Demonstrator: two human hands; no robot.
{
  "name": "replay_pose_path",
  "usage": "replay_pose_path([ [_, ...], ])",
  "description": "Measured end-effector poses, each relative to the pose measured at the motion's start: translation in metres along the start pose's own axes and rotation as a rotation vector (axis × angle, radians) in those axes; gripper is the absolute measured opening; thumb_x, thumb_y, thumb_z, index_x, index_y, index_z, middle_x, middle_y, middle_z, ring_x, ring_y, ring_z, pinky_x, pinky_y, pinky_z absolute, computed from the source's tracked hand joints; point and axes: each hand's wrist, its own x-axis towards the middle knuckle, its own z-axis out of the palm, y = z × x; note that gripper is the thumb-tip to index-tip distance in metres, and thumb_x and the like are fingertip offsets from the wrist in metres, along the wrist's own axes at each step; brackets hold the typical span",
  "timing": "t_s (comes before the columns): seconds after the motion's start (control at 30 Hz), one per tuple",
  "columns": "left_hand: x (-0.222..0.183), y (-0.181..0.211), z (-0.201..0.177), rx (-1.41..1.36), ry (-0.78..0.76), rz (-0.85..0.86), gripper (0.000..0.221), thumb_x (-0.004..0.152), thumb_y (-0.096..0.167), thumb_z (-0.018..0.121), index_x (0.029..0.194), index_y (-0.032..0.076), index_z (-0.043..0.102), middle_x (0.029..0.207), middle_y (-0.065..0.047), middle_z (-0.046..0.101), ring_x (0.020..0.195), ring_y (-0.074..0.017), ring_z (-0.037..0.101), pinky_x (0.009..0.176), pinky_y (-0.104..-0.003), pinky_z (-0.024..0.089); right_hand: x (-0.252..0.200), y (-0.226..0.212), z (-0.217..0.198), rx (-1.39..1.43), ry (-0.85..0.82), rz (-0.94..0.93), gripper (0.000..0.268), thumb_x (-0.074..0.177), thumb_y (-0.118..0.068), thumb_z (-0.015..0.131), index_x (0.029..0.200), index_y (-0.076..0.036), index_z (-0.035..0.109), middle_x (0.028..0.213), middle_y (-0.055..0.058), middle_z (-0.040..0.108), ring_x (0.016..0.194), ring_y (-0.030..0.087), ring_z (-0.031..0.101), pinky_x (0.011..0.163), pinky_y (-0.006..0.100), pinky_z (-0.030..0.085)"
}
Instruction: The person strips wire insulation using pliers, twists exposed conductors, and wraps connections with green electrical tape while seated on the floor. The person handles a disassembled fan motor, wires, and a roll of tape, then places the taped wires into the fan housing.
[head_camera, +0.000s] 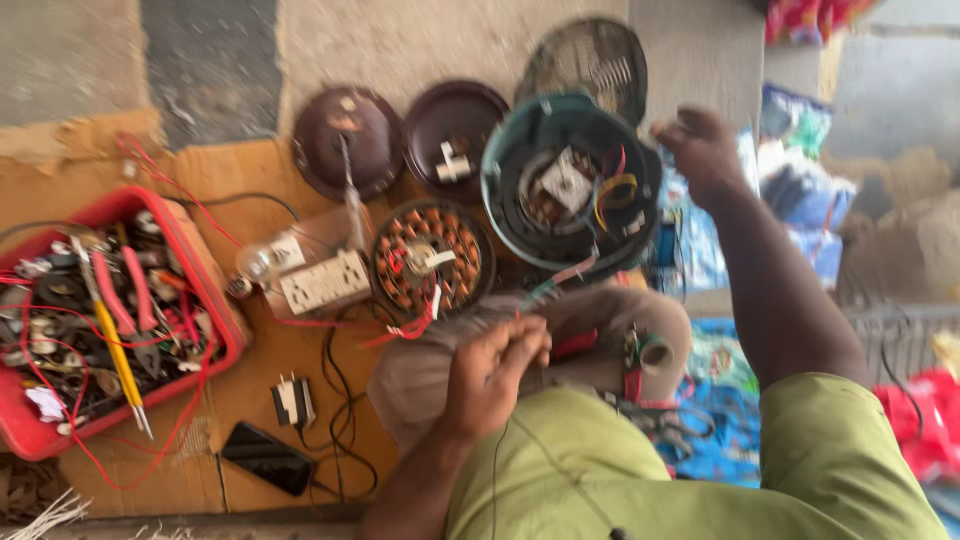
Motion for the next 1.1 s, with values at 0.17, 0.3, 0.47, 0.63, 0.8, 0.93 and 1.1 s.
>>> replay_pose_path([
  [0.17, -0.026, 0.003, -0.004, -0.066, 0.034, -0.016, 0.019, 0.101, 0.004, 0.062, 0.115, -0.008, 0.069, 0.097, -0.007, 0.073, 0.089, -0.0118, 0.067, 0.084, -0.027, 0.056, 0.088, 0.086, -0.005, -0.017, -0.018, 0.169, 0.038, 0.096, -0.018, 0.064, 0.132, -0.013, 0.056, 0.125, 0.010, 0.070, 0.116, 0.022, 0.066, 0.096, 0.039, 0.054],
  [0.3, -0.037, 0.002, -0.010, 0.040, 0.042, 0.011, 0.016, 0.101, 0.003, 0.065, 0.110, -0.008, 0.071, 0.094, -0.008, 0.074, 0.088, -0.0119, 0.067, 0.083, -0.027, 0.057, 0.109, 0.109, 0.001, -0.447, -0.227, -0.233, 0.036, 0.096, -0.018, 0.063, 0.130, -0.009, 0.063, 0.125, 0.018, 0.069, 0.114, 0.027, 0.066, 0.099, 0.041, 0.051],
  [0.47, -0.034, 0.007, -0.009, -0.004, 0.075, -0.056, 0.018, 0.097, 0.004, 0.066, 0.110, -0.007, 0.072, 0.095, -0.008, 0.075, 0.088, -0.0122, 0.069, 0.083, -0.028, 0.059, 0.099, 0.109, 0.011, -0.487, -0.164, -0.270, 0.022, 0.098, -0.016, 0.066, 0.115, -0.007, 0.076, 0.113, 0.015, 0.069, 0.101, 0.023, 0.067, 0.089, 0.037, 0.055],
  [0.63, -0.026, 0.021, -0.007, -0.037, 0.095, -0.065, 0.020, 0.097, 0.004, 0.063, 0.115, -0.005, 0.067, 0.093, -0.008, 0.074, 0.085, -0.0122, 0.069, 0.079, -0.028, 0.059, 0.075, 0.051, 0.003, 0.075, 0.056, -0.099, 0.017, 0.103, -0.011, 0.068, 0.119, -0.008, 0.067, 0.105, 0.005, 0.063, 0.092, 0.016, 0.063, 0.077, 0.036, 0.054],
  [0.8, -0.006, 0.035, -0.008, -0.102, 0.195, 0.059, 0.019, 0.098, 0.004, 0.057, 0.117, 0.004, 0.053, 0.084, -0.008, 0.071, 0.074, -0.0132, 0.069, 0.062, -0.028, 0.057, 0.027, -0.054, -0.034, 0.122, 0.066, -0.315, 0.039, 0.097, -0.004, 0.072, 0.133, -0.008, 0.058, 0.118, 0.003, 0.067, 0.101, 0.014, 0.070, 0.081, 0.032, 0.059],
  [0.93, 0.019, 0.034, -0.008, -0.100, 0.129, 0.273, 0.012, 0.108, 0.003, 0.057, 0.111, -0.005, 0.066, 0.092, -0.008, 0.070, 0.082, -0.0125, 0.066, 0.075, -0.026, 0.056, -0.045, -0.112, -0.043, -0.315, -0.003, -0.617, 0.033, 0.105, 0.006, 0.071, 0.137, -0.001, 0.065, 0.122, 0.008, 0.073, 0.105, 0.011, 0.067, 0.094, 0.025, 0.055],
  [1.1, 0.075, 0.020, 0.014, -0.079, 0.217, 0.146, 0.026, 0.097, 0.011, 0.065, 0.117, -0.005, 0.068, 0.096, -0.004, 0.072, 0.086, -0.0096, 0.070, 0.080, -0.024, 0.059, -0.104, -0.142, -0.010, -0.690, 0.082, -0.686, 0.028, 0.100, 0.001, 0.077, 0.127, -0.003, 0.069, 0.118, 0.006, 0.073, 0.108, 0.008, 0.069, 0.095, 0.027, 0.056],
])
